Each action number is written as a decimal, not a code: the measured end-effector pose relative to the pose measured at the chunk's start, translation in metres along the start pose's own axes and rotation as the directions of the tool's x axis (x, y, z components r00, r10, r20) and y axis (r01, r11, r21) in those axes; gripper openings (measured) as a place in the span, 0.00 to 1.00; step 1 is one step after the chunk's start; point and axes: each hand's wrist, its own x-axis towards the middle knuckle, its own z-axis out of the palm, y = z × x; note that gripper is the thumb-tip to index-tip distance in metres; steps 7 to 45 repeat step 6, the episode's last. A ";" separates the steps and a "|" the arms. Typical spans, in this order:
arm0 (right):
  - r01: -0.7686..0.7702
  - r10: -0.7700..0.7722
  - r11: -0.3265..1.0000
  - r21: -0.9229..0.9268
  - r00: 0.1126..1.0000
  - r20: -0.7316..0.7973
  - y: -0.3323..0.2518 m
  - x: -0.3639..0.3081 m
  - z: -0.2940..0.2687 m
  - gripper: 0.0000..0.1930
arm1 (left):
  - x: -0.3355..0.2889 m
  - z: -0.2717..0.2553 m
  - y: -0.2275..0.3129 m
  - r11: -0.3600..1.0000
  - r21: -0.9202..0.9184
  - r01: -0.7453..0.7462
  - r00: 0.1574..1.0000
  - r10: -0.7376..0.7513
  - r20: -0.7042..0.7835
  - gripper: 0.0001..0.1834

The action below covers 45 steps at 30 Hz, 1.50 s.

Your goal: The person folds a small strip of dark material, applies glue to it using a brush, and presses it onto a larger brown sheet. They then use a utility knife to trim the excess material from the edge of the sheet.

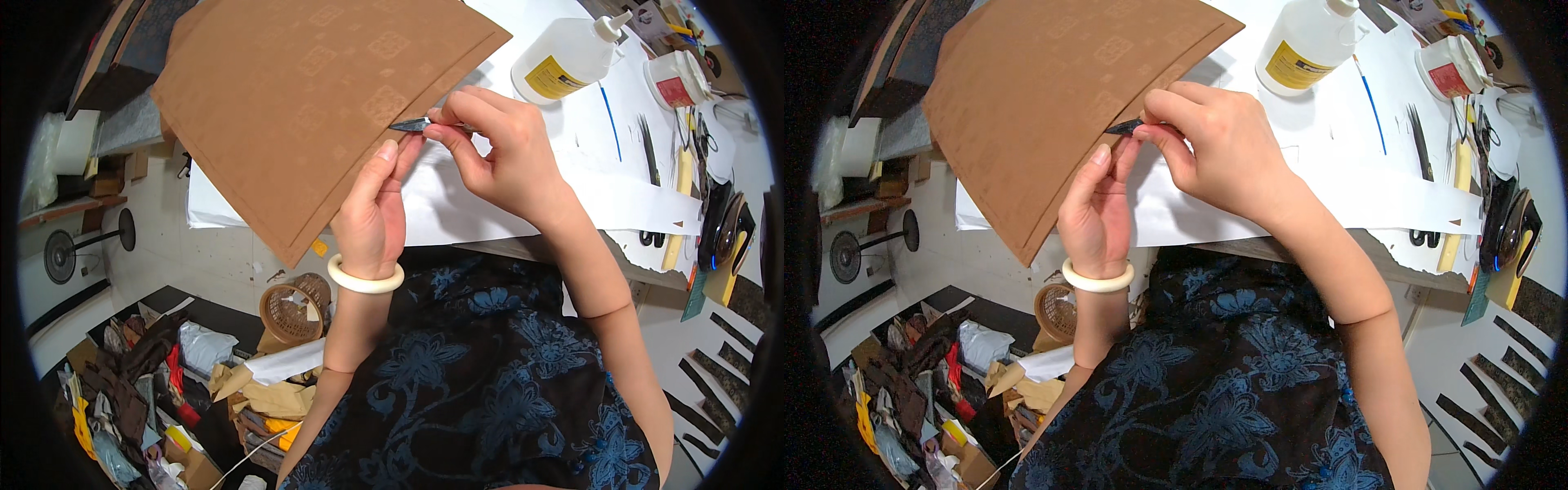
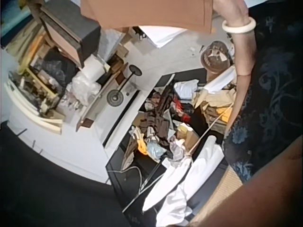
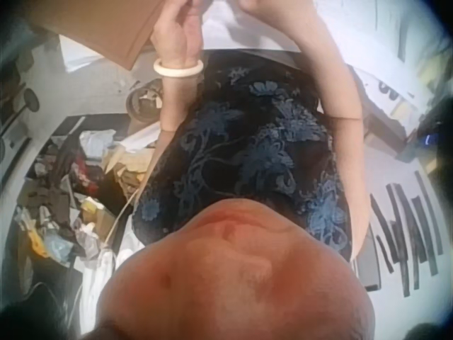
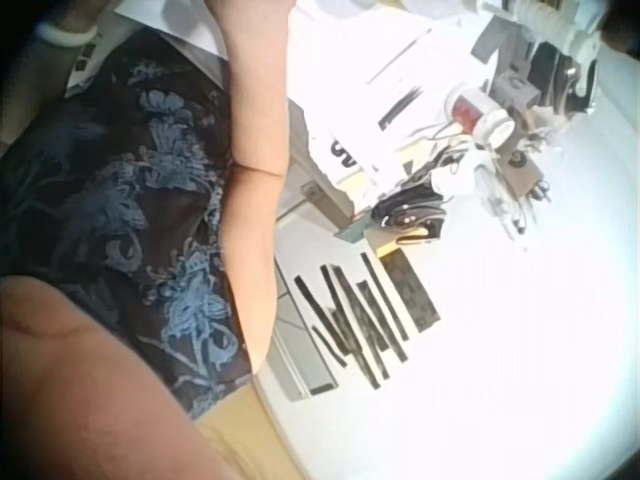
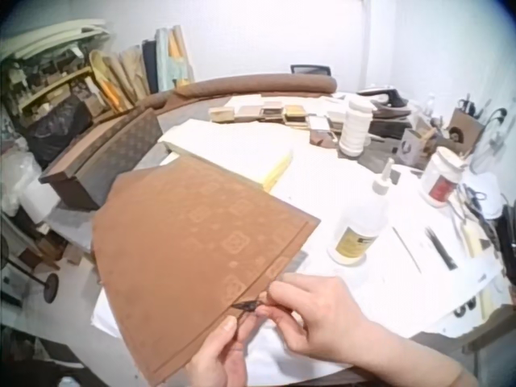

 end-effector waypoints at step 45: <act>-0.042 0.042 0.997 -0.063 0.999 -0.011 0.002 0.000 0.006 0.06 | 0.001 -0.002 -0.002 0.999 -0.033 0.004 1.000 -0.005 -0.029 0.18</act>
